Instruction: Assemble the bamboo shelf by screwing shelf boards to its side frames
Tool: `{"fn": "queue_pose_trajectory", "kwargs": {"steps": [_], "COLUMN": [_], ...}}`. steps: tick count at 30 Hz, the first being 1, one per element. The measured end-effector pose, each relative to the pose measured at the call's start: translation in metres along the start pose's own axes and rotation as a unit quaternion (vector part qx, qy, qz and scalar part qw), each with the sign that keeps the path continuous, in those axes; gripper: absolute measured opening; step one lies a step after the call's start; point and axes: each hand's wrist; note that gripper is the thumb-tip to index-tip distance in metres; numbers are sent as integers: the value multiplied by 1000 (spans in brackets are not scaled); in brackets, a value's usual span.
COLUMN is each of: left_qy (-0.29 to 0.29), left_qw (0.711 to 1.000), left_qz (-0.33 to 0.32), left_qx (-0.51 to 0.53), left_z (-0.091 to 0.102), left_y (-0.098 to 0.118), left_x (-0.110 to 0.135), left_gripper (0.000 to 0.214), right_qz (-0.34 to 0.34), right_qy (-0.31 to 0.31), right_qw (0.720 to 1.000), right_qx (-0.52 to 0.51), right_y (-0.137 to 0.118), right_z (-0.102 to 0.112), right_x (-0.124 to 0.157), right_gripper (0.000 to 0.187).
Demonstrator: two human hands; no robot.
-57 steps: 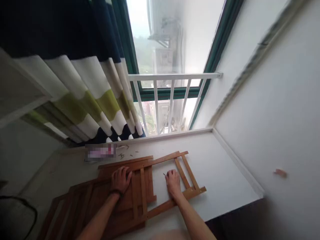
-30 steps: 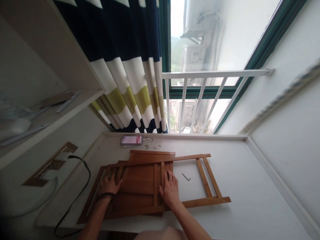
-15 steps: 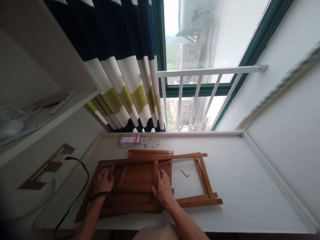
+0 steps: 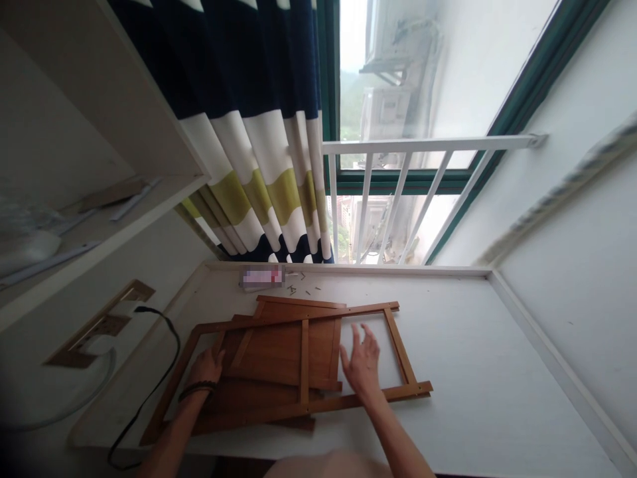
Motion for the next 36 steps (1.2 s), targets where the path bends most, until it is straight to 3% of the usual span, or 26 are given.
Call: {"fn": "queue_pose_trajectory", "kwargs": {"steps": [3, 5, 7, 9, 13, 17, 20, 25, 27, 29, 32, 34, 36], "left_qy": [-2, 7, 19, 21, -6, -37, -48, -53, -72, -57, 24, 69, 100], "left_qw": [1000, 999, 998, 996, 995, 995, 996, 997, 996, 997, 997, 995, 993], "left_qz": [-12, -16, -18, -22, -21, -28, -40, -27, -26, -46, -76, -72, -60], "left_qx": [23, 41, 62, 79, 94, 88, 63, 45, 39, 22, -9, -16, -7], "left_z": [2, 2, 2, 1, -1, -1, 1, 5, 4, 2, -5, -6, -5], "left_y": [-3, -3, -1, 2, 10, 21, 29, 36, 37, 37, 37, 37, 36], "left_x": [-11, -18, -23, -27, -27, -23, -19, -13, -11, -9, -5, -2, 2], "left_gripper": [44, 43, 41, 40, 45, 56, 60, 48, 45, 44, 44, 45, 45], "right_qz": [-160, -207, -169, -158, -200, -244, -237, -226, -223, -179, -70, 9, 23], "right_qy": [46, -23, -117, -161, -181, -135, -87, -26, 3, 17, -90, -202, -267], "right_qw": [983, 975, 978, 974, 963, 960, 964, 964, 964, 975, 993, 976, 957], "right_qx": [80, 77, 28, 6, 5, 36, 84, 135, 148, 132, 24, -81, -112], "right_y": [66, 102, 125, 135, 136, 135, 134, 121, 108, 87, 44, 11, -19], "right_z": [16, 21, 20, 18, 18, 21, 17, 11, 15, 20, 22, 17, 7], "right_x": [-11, -12, -9, -6, -3, 0, 6, 17, 17, 13, 8, 9, 12], "right_gripper": [62, 60, 51, 48, 37, 38, 39, 48, 53, 49, 33, 37, 40]}}
Point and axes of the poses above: each hand's wrist, its own x-axis away from the middle knuckle, its own z-axis out of the back of the hand, y = z × x, and after that the axes turned 3 degrees about -y, right-handed
